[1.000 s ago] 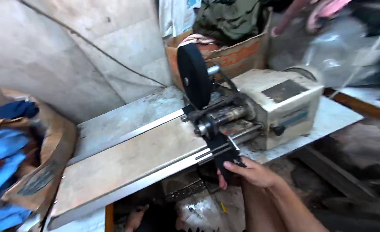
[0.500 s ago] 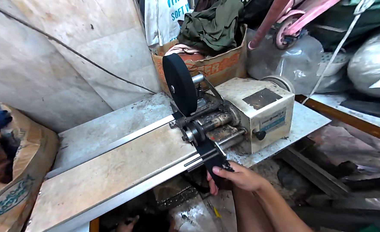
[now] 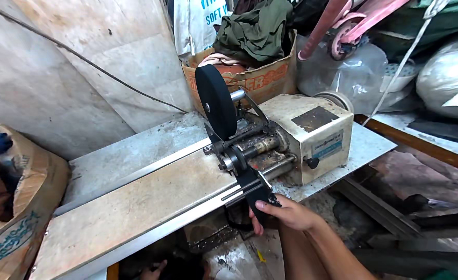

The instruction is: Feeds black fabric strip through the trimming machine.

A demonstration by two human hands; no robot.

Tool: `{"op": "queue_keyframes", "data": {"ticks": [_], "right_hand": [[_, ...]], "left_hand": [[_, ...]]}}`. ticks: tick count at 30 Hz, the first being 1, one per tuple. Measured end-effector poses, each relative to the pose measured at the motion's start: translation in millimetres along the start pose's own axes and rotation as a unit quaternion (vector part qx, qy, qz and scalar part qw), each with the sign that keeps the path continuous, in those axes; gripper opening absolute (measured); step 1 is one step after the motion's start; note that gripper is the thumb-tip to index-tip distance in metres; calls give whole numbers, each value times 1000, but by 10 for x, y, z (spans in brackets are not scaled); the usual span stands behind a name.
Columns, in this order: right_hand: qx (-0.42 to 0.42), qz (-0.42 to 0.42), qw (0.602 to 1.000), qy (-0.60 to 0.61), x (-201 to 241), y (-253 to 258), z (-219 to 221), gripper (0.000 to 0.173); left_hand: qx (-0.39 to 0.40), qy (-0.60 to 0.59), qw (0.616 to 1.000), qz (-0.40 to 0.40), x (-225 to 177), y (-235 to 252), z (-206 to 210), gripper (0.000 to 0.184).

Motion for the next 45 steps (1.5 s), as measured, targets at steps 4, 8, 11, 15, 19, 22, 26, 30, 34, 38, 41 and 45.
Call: {"op": "queue_keyframes", "data": {"ticks": [4,8,11,15,19,22,26,30,34,38,41,45], "right_hand": [[-2,0,1000,3,10,0,2,44],[-2,2,1000,6,9,-2,5,43],[0,0,1000,12,14,0,9,42],[-3,3,1000,11,1,-1,5,42],[-14,16,1000,6,0,9,16,42],[-27,23,999,3,14,-9,20,41],[-57,14,998,-3,-9,-35,25,39],[-79,-7,997,22,-94,-14,17,28],[-83,24,996,38,4,9,49,22],[-95,23,994,54,57,6,82,21],[-83,9,996,39,-9,1,24,24],[-72,-3,997,-2,-33,-14,4,35]], "left_hand": [[3,4,1000,-2,9,5,-10,49],[8,6,1000,-5,34,24,-8,51],[6,16,1000,-15,31,16,-17,53],[1,13,1000,-10,27,7,-13,51],[4,1,1000,-6,41,-6,-22,51],[6,-4,1000,0,29,30,-7,49],[13,-9,1000,-11,-203,-198,-33,52],[16,-8,1000,-25,-270,-350,-69,53],[15,-12,999,-27,-244,-319,-66,56],[24,-9,999,-25,-221,-253,-47,57],[20,-13,999,-28,-193,-225,-34,56],[23,-4,999,-25,-169,-211,-18,54]]}}
Point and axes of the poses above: each hand's wrist, its own y-axis towards the middle knuckle, its own z-axis out of the palm, x = y × z, the point moved 3 cm from there along y, towards the middle knuckle, and after that the axes turned 7 degrees about x, right-handed, at the moved point
